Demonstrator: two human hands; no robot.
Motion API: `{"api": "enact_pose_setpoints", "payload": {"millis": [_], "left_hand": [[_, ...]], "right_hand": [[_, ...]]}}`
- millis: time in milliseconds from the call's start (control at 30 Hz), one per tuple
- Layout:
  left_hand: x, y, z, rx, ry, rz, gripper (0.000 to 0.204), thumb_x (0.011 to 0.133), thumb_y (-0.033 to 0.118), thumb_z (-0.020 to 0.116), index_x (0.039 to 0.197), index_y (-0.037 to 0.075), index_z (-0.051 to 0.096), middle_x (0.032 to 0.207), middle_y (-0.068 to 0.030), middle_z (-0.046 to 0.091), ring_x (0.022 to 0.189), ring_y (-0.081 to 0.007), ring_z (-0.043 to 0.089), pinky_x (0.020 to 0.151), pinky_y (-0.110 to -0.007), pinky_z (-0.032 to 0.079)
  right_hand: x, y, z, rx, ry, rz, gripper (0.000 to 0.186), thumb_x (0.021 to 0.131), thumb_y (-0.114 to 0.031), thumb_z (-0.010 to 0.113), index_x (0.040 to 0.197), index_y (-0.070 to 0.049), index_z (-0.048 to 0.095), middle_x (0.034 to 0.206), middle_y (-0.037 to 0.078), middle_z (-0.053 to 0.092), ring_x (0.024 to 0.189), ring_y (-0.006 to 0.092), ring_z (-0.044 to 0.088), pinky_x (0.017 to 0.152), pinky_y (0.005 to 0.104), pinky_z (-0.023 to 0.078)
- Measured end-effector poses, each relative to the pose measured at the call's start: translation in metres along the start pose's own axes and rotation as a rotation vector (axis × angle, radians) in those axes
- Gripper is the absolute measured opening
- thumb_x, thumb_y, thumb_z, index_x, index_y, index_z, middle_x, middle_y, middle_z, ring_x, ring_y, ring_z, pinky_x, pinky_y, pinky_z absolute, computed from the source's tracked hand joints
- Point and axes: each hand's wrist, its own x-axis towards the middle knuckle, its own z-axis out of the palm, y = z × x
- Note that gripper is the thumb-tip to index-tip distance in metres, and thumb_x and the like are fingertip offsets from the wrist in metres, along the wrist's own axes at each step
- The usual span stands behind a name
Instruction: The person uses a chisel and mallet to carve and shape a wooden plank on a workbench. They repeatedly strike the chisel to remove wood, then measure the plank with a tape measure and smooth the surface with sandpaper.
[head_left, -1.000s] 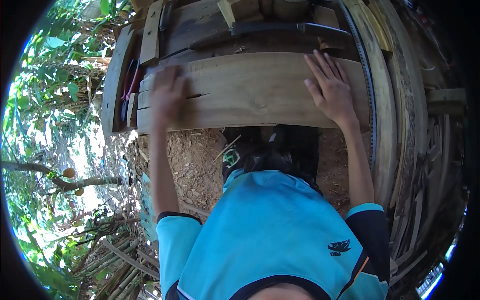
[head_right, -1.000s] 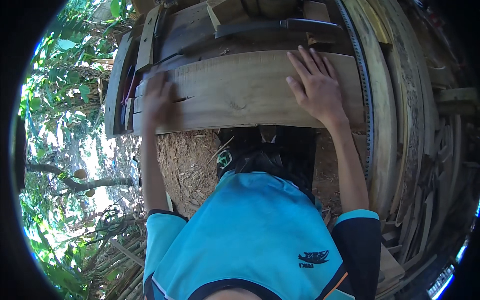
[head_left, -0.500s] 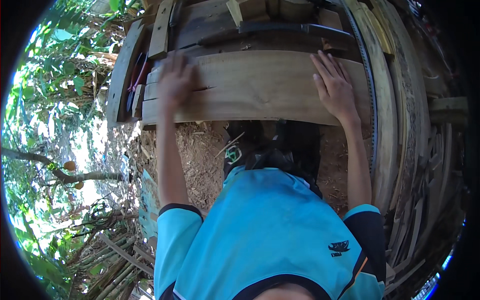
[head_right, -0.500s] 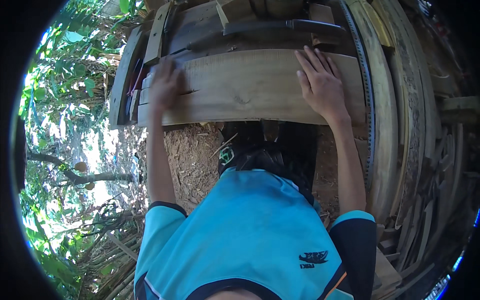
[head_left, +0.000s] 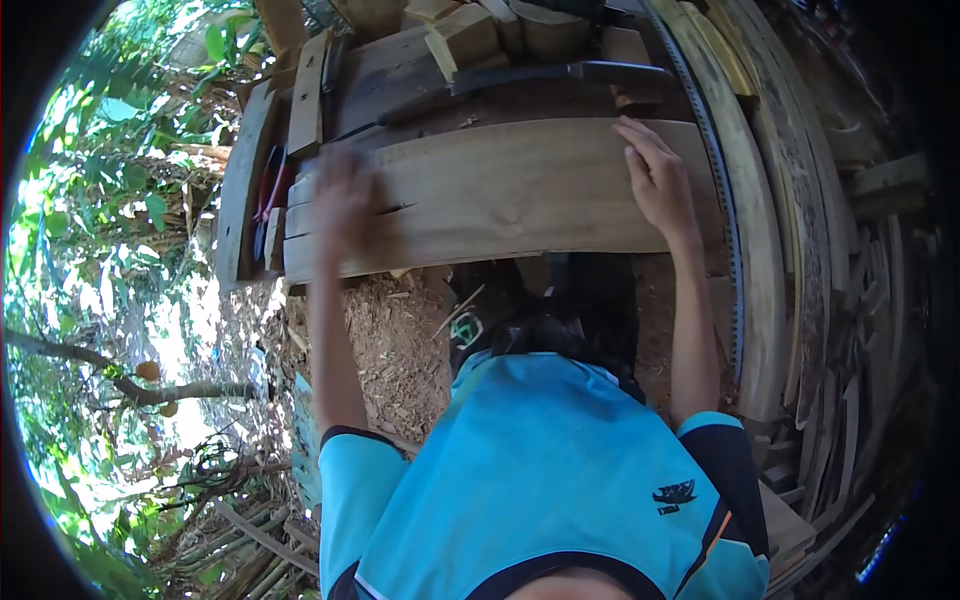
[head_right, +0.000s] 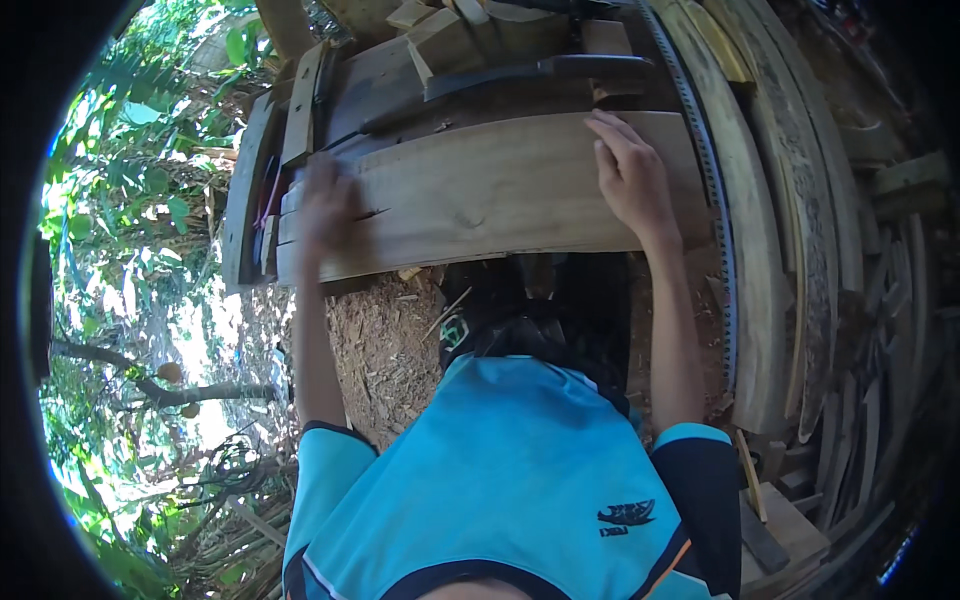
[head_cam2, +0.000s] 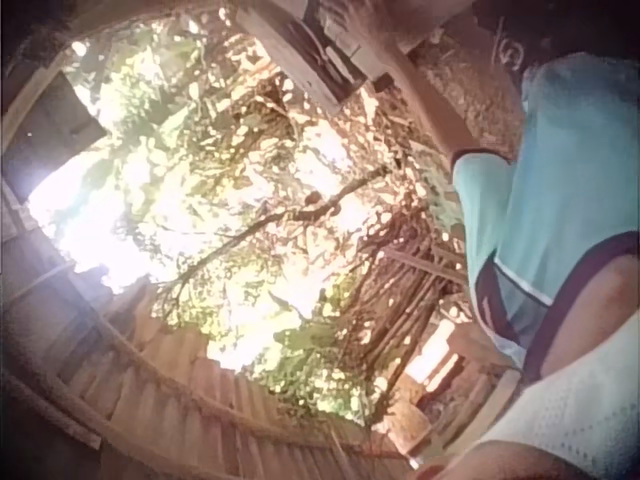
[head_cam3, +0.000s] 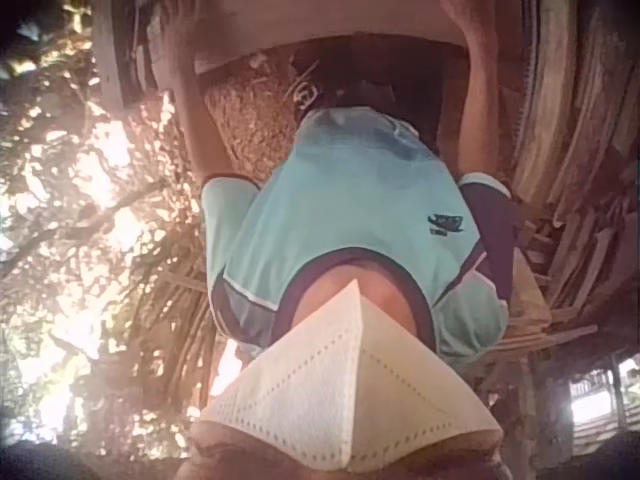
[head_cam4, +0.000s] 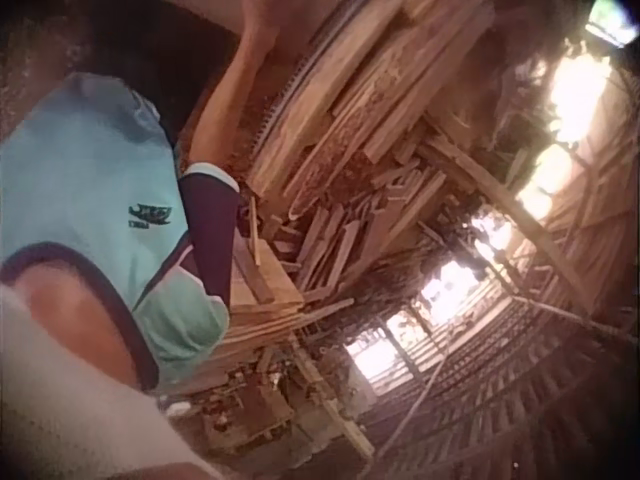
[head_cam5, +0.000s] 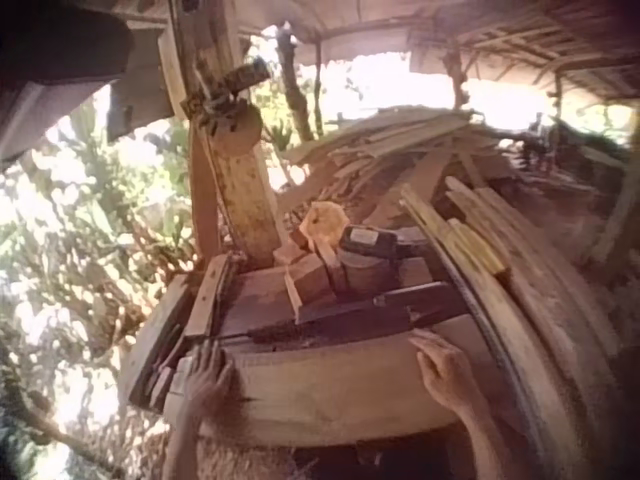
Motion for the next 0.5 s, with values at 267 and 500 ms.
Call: {"api": "enact_pose_setpoints", "payload": {"millis": [267,500], "left_hand": [[0.031,0.183,-0.058,-0.768,0.179,0.243,0.050,0.080,0.028,0.053,0.124,0.007,0.044,0.132,-0.0162,0.040,0.124,-0.0320,0.034,0.104,-0.041,0.026],[0.051,0.120,-0.021,-1.302,0.100,0.017,0.052,0.083,0.004,0.043,0.133,-0.002,0.031,0.139,-0.0160,0.032,0.131,-0.0277,0.025,0.107,-0.033,0.018]], "right_hand": [[0.002,-0.002,-0.002,0.110,0.077,0.042,0.025,0.088,-0.010,0.044,0.107,-0.002,0.058,0.111,0.015,0.058,0.107,0.0296,0.053,0.090,0.0365,0.042],[-0.006,-0.042,0.011,0.071,0.096,-0.193,0.041,0.072,-0.020,0.058,0.111,-0.007,0.056,0.110,0.017,0.055,0.107,0.0323,0.050,0.091,0.0378,0.041]]}}
